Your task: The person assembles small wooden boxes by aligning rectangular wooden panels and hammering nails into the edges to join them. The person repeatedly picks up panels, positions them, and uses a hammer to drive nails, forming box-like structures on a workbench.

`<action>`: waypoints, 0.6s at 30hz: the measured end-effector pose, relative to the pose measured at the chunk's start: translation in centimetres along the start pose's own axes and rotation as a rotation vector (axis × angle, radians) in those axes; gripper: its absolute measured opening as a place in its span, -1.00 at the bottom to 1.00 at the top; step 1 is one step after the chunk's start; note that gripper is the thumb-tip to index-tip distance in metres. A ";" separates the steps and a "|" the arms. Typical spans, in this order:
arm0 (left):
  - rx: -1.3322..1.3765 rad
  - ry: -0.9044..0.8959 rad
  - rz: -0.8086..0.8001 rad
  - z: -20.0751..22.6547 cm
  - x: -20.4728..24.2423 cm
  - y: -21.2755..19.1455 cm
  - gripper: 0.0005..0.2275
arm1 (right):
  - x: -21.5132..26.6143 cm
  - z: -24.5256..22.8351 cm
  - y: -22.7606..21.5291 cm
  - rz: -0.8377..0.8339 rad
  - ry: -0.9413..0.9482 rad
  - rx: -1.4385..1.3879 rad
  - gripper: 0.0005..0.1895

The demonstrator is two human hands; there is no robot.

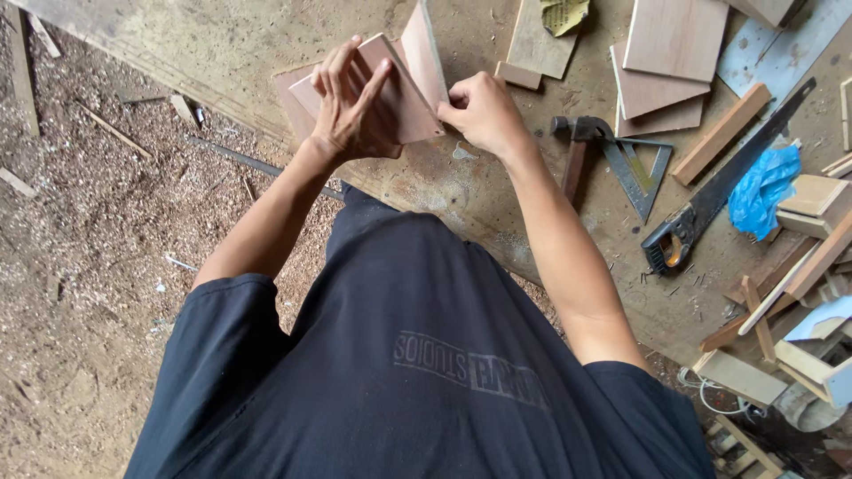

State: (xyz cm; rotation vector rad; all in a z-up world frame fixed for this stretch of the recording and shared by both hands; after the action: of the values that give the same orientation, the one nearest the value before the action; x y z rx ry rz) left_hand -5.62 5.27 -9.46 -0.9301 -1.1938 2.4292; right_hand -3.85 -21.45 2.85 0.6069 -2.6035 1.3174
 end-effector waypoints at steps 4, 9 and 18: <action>-0.012 0.044 0.094 0.7 0.4 -0.2 0.20 | -0.5 0.1 0.9 0.041 -0.062 0.050 -0.82; 0.040 0.081 0.138 0.9 0.3 -0.4 -0.03 | -0.4 1.0 1.2 0.004 0.015 0.072 -0.70; -0.053 0.053 0.105 1.7 1.6 -1.5 -0.25 | -1.0 0.9 2.5 -0.031 0.200 -0.034 -0.78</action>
State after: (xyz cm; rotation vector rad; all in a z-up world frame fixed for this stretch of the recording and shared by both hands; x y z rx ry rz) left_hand -8.01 6.02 -8.18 -1.0915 -1.2249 2.4475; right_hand -3.99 -20.53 0.17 0.4811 -2.4409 1.2530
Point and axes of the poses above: each hand's wrist, its own x-axis away from the middle knuckle, its own y-axis out of the palm, z = x × y, the point moved 1 cm from there along -x, towards the middle knuckle, and after that the axes turned 8 degrees about x, right-handed, at the moved point
